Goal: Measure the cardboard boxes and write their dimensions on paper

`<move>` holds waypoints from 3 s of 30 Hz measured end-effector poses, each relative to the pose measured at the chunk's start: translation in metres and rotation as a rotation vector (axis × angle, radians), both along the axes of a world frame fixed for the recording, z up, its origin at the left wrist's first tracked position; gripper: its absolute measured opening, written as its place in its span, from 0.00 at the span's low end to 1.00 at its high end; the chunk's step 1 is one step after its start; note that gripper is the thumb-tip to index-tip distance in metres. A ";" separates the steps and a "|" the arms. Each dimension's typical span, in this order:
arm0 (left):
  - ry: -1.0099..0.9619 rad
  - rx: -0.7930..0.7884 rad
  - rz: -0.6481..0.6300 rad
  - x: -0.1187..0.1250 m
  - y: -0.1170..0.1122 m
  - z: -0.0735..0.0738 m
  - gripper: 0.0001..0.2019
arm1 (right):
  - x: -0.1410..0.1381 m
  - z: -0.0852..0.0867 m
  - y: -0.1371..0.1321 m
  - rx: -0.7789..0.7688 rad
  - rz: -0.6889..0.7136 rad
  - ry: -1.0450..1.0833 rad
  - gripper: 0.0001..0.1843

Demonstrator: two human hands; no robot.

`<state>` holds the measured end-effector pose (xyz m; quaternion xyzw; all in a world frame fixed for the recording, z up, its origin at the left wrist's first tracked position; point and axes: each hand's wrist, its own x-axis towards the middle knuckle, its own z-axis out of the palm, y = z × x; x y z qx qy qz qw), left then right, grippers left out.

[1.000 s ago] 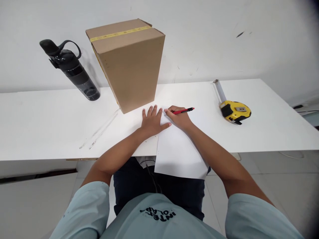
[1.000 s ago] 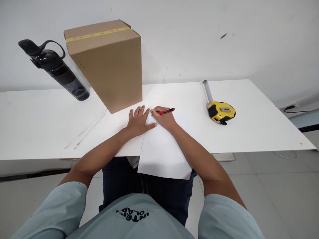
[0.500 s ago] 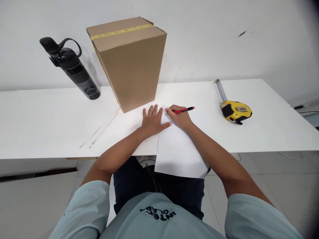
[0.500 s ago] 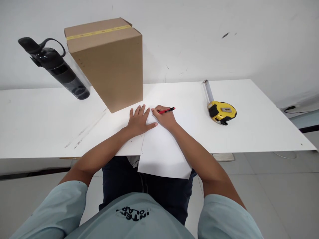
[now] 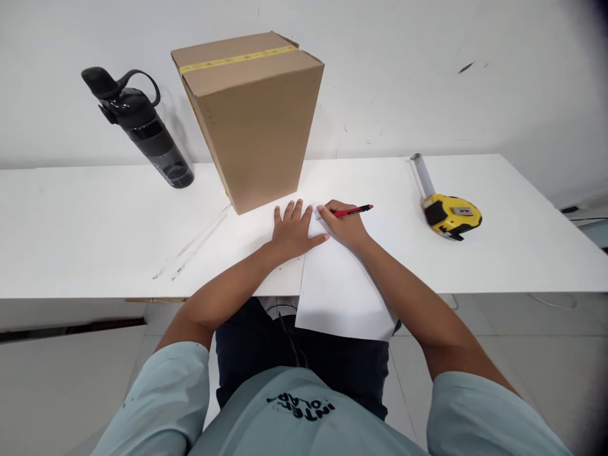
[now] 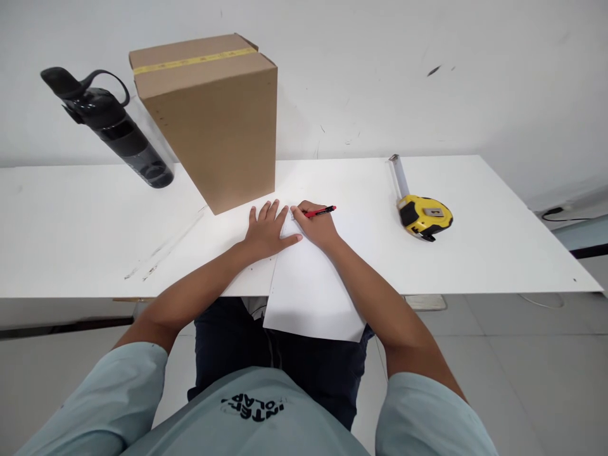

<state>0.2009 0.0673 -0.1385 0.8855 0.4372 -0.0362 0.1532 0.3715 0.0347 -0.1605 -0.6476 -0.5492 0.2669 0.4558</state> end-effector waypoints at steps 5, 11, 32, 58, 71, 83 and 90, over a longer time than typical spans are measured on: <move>-0.004 -0.003 0.003 -0.001 0.001 0.000 0.48 | 0.001 -0.001 -0.001 0.000 -0.036 -0.008 0.26; -0.040 -0.003 -0.007 -0.002 0.000 0.000 0.43 | 0.003 -0.001 0.000 -0.025 -0.036 -0.005 0.26; -0.019 -0.008 -0.006 -0.002 0.000 0.000 0.47 | 0.003 -0.002 0.001 -0.038 -0.085 -0.016 0.24; -0.021 -0.012 -0.005 -0.004 -0.001 0.002 0.48 | 0.003 -0.002 -0.001 -0.031 -0.132 -0.052 0.28; -0.048 -0.005 0.005 -0.012 -0.001 0.000 0.49 | 0.040 -0.028 0.014 -0.061 -0.457 -0.192 0.28; -0.078 -0.032 0.007 -0.017 0.000 -0.002 0.52 | 0.077 -0.002 0.002 0.026 -0.706 -0.322 0.32; -0.132 -0.061 0.004 -0.021 -0.002 -0.002 0.54 | 0.157 -0.009 -0.034 -0.091 -1.094 -0.439 0.30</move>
